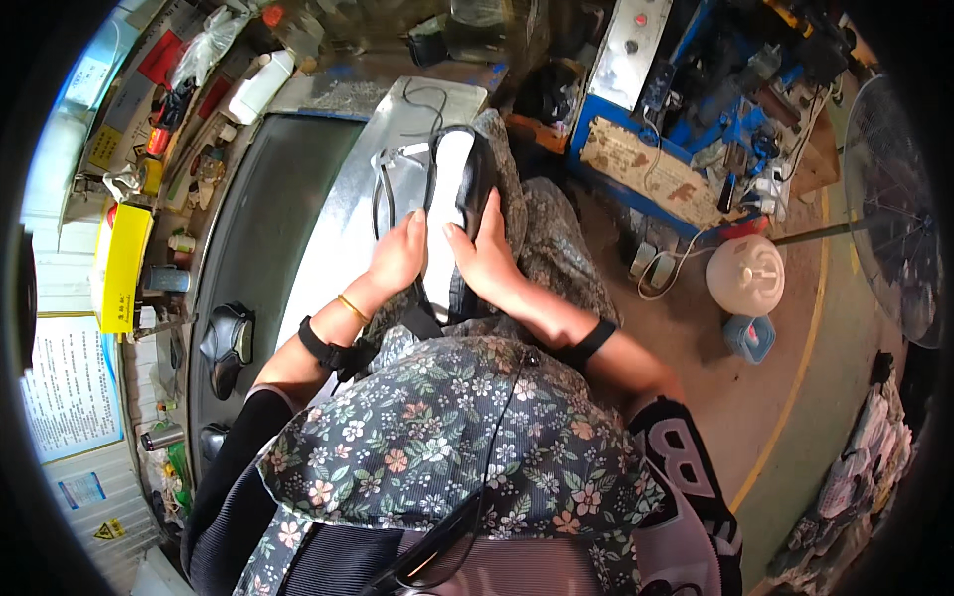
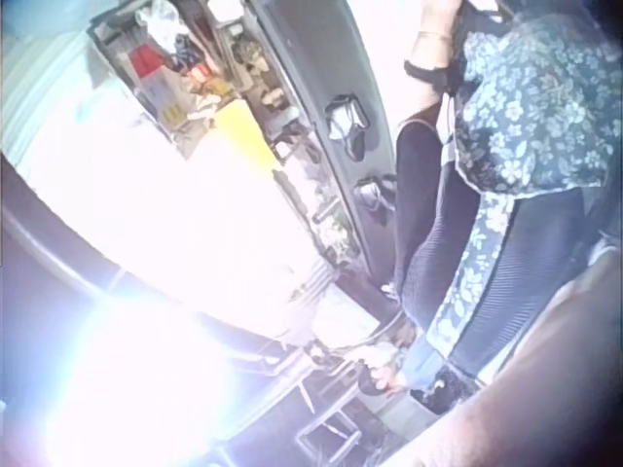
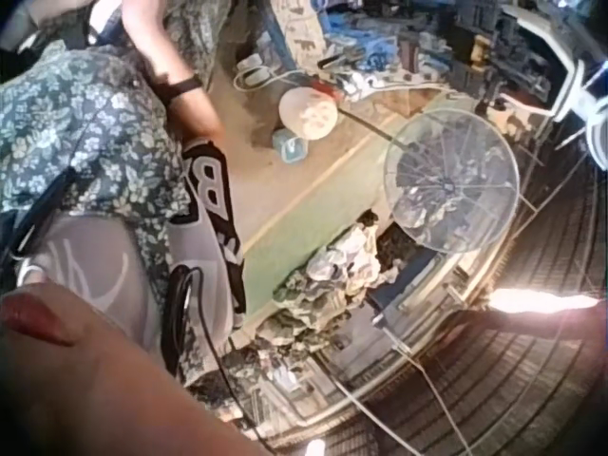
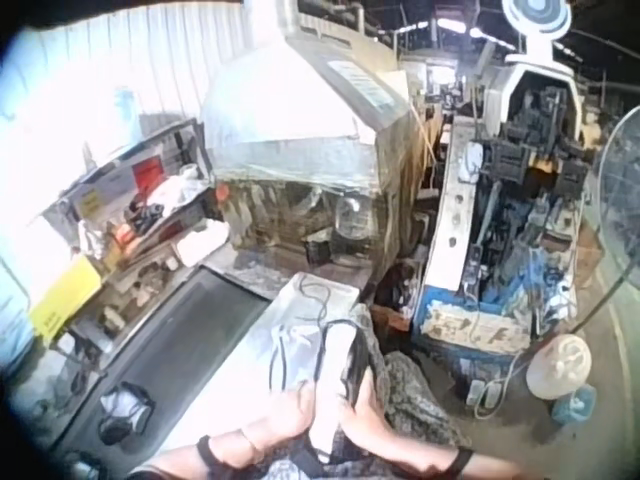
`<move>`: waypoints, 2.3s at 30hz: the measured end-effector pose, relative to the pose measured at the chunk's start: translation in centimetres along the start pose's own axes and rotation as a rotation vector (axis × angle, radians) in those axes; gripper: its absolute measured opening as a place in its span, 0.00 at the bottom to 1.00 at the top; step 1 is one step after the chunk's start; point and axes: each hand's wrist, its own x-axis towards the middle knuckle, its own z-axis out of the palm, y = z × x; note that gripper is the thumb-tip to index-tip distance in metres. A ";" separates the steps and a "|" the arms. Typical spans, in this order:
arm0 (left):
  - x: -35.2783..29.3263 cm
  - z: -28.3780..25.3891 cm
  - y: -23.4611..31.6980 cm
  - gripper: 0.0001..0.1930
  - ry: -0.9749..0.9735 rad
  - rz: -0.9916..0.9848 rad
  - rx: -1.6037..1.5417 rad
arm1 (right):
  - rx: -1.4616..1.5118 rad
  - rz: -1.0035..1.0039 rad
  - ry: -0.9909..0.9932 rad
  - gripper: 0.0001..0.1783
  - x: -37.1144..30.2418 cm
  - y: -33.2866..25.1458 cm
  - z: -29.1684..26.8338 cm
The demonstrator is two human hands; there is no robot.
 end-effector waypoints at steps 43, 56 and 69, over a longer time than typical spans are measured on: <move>5.7 -3.6 2.2 0.40 -0.010 0.819 -0.542 | 0.249 -0.172 -0.336 0.28 7.7 -5.7 -5.9; 4.8 -3.0 1.4 0.15 0.069 0.919 -0.444 | 0.713 0.795 0.207 0.33 -7.1 0.4 -18.0; 3.1 -0.7 -12.9 0.09 0.509 0.177 -0.630 | 0.021 -0.211 0.412 0.39 28.1 -0.5 -8.2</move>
